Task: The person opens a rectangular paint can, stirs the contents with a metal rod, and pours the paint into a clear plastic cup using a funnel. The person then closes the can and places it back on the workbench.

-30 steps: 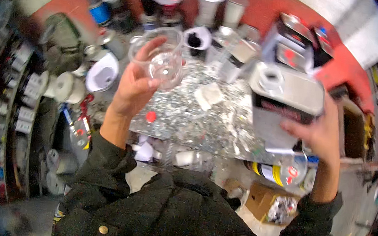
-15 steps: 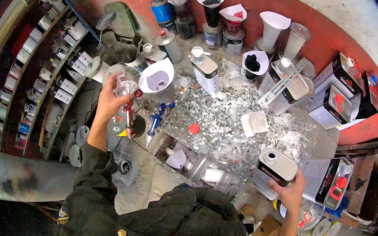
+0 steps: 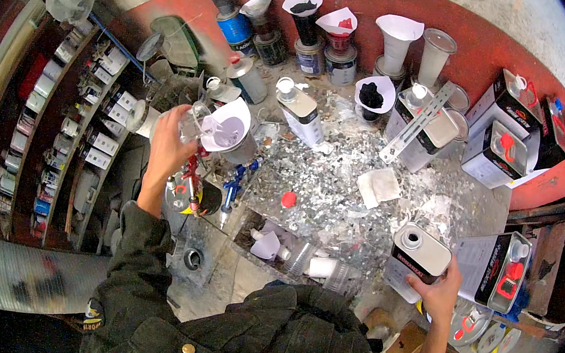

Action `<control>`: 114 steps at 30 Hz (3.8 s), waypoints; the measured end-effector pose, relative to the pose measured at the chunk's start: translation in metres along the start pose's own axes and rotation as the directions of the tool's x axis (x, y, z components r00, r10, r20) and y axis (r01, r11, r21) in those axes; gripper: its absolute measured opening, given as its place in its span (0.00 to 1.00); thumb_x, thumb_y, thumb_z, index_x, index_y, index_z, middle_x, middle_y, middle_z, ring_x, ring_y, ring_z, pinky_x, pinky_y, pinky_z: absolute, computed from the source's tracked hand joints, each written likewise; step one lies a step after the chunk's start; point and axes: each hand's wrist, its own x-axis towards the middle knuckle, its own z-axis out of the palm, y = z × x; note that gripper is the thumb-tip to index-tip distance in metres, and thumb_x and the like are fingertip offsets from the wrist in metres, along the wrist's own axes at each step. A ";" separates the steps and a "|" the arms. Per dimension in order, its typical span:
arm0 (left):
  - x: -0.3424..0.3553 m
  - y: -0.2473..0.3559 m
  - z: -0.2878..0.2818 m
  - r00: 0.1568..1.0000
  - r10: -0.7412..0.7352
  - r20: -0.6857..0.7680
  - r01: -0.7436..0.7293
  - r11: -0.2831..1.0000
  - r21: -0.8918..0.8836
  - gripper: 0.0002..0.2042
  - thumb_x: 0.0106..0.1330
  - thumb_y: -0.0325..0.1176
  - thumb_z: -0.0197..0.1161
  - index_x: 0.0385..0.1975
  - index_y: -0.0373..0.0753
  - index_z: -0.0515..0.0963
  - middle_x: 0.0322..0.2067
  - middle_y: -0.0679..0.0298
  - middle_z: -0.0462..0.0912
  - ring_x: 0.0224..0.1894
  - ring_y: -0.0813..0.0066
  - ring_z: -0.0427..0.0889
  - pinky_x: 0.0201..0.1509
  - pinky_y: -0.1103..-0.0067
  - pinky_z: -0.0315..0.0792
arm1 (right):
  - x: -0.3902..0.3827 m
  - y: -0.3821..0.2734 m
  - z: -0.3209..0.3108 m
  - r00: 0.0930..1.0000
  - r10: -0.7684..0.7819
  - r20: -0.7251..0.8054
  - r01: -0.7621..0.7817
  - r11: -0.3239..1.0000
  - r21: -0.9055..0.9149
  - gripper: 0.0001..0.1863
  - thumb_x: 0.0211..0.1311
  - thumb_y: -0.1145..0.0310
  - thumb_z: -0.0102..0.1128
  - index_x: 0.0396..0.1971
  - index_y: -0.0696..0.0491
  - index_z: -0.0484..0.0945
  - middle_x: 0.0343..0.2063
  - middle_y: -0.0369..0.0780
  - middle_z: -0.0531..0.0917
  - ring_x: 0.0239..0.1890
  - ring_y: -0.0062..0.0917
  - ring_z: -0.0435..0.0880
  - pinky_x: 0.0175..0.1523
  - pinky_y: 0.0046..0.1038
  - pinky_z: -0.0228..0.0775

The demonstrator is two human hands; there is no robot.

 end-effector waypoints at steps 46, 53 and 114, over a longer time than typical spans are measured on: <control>0.047 0.029 -0.028 0.742 0.662 0.107 -0.581 0.554 0.596 0.20 0.55 0.30 0.57 0.51 0.47 0.77 0.56 0.63 0.75 0.64 0.66 0.70 0.75 0.56 0.52 | 0.015 0.106 0.046 0.986 -0.069 -0.154 0.049 0.990 -0.132 0.58 0.45 0.67 0.80 0.72 0.60 0.49 0.66 0.52 0.65 0.68 0.41 0.66 0.71 0.41 0.58; 0.045 0.024 -0.012 0.739 0.655 0.156 -0.596 0.528 0.605 0.24 0.55 0.19 0.56 0.55 0.42 0.74 0.59 0.60 0.73 0.67 0.61 0.67 0.77 0.56 0.51 | -0.056 0.024 -0.047 0.977 0.059 -0.204 -0.062 0.998 -0.007 0.24 0.53 0.72 0.73 0.52 0.57 0.78 0.45 0.40 0.85 0.43 0.22 0.84 0.48 0.25 0.76; 0.024 0.018 -0.006 0.801 0.583 0.136 -0.553 0.634 0.540 0.24 0.56 0.24 0.57 0.56 0.45 0.74 0.59 0.63 0.72 0.67 0.65 0.66 0.77 0.56 0.49 | 0.090 -0.051 0.016 0.853 -0.146 0.500 0.513 0.403 -0.758 0.17 0.59 0.58 0.66 0.38 0.56 0.80 0.30 0.46 0.82 0.32 0.44 0.83 0.38 0.42 0.75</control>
